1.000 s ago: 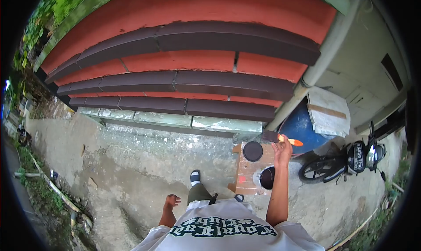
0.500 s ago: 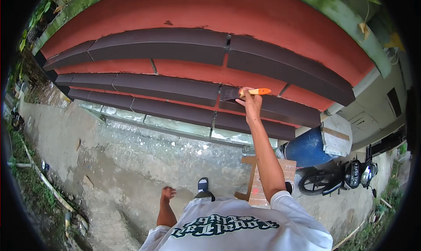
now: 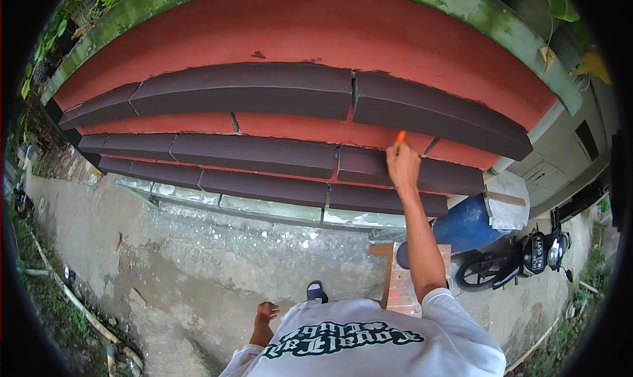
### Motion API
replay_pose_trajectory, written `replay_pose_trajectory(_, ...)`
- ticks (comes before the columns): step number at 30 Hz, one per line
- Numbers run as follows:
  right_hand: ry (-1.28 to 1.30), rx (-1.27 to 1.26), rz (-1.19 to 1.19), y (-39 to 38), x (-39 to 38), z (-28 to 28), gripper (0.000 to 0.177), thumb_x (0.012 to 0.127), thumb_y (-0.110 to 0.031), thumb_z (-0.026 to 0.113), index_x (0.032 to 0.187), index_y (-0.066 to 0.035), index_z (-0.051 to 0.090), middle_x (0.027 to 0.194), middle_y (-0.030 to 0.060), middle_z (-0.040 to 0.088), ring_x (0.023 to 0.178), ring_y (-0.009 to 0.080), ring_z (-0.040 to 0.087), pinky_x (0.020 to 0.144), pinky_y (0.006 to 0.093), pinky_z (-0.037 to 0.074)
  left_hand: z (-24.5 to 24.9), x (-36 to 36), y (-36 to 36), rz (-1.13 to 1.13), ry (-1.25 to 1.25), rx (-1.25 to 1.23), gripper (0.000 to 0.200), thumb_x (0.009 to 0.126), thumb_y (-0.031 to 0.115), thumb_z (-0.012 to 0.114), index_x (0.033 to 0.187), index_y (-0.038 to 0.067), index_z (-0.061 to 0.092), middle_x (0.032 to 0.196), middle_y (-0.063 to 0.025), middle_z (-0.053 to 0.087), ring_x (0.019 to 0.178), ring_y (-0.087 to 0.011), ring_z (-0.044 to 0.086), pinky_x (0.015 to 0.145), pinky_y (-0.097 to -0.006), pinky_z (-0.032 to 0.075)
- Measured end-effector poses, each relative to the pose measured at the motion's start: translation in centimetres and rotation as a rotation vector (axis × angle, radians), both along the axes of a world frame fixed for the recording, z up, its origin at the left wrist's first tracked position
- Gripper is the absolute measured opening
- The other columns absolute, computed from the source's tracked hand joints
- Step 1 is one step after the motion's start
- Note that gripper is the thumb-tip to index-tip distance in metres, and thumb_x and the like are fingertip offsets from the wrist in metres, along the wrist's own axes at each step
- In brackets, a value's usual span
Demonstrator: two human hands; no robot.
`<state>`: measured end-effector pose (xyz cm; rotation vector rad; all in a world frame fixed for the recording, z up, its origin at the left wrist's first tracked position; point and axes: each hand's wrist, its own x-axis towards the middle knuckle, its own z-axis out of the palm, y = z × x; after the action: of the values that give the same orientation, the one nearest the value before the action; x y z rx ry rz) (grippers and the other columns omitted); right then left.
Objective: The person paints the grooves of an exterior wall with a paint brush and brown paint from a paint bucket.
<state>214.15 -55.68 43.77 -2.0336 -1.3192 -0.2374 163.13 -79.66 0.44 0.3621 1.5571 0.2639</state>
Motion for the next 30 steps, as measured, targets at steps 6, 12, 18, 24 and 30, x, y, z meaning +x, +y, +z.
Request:
replay_pose_trajectory(6,0.295,0.035,0.245,3.8,-5.0,-0.7,0.023,0.087,-0.023,0.062,0.093,0.000,0.067,0.085,0.0237,0.069,0.078,0.0427,0.069,0.073,0.0513,0.055,0.7,0.7,2.8,-0.011,-0.006,0.058,0.027,0.090,0.018,0.050,0.112,0.005,0.059,0.110,-0.0110,0.070,0.093,-0.0273,0.068,0.074,-0.0414,0.049)
replay_pose_trajectory(12,0.660,0.128,0.281,4.0,-0.8,-4.1,0.029,0.090,-0.028,0.062,0.096,-0.001,0.070,0.081,0.0200,0.071,0.079,0.0355,0.072,0.079,0.0449,0.056,1.8,1.9,5.0,-0.066,-0.013,0.127,0.026,0.091,0.018,0.048,0.112,0.006,0.057,0.110,-0.0113,0.070,0.094,-0.0278,0.068,0.075,-0.0425,0.049)
replay_pose_trajectory(18,-0.036,-0.015,-0.002,-1.3,6.4,0.0,0.027,0.088,-0.023,0.063,0.099,0.001,0.067,0.086,0.0276,0.068,0.083,0.0471,0.066,0.072,0.0541,0.053,1.5,1.2,4.2,-0.068,-0.025,0.083,0.027,0.091,0.018,0.047,0.113,0.006,0.057,0.111,-0.0115,0.070,0.095,-0.0288,0.068,0.076,-0.0434,0.050)
replay_pose_trajectory(24,-0.142,-0.151,0.033,-0.5,1.7,0.4,0.028,0.087,-0.018,0.063,0.112,-0.003,0.064,0.086,0.0257,0.068,0.080,0.0478,0.066,0.073,0.0556,0.054,-0.1,-0.4,1.7,-0.289,-0.049,0.292,0.028,0.091,0.019,0.048,0.113,0.006,0.059,0.113,-0.0111,0.069,0.095,-0.0274,0.068,0.076,-0.0416,0.050)
replay_pose_trajectory(30,0.655,0.128,0.351,0.4,-0.2,-1.0,0.016,0.092,-0.014,0.061,0.092,0.000,0.068,0.084,0.0107,0.070,0.073,0.0216,0.070,0.064,0.0346,0.060,-1.1,-0.5,2.2,-0.611,-0.005,0.436,0.027,0.091,0.019,0.048,0.111,0.006,0.060,0.112,-0.0107,0.070,0.095,-0.0260,0.068,0.075,-0.0402,0.050)
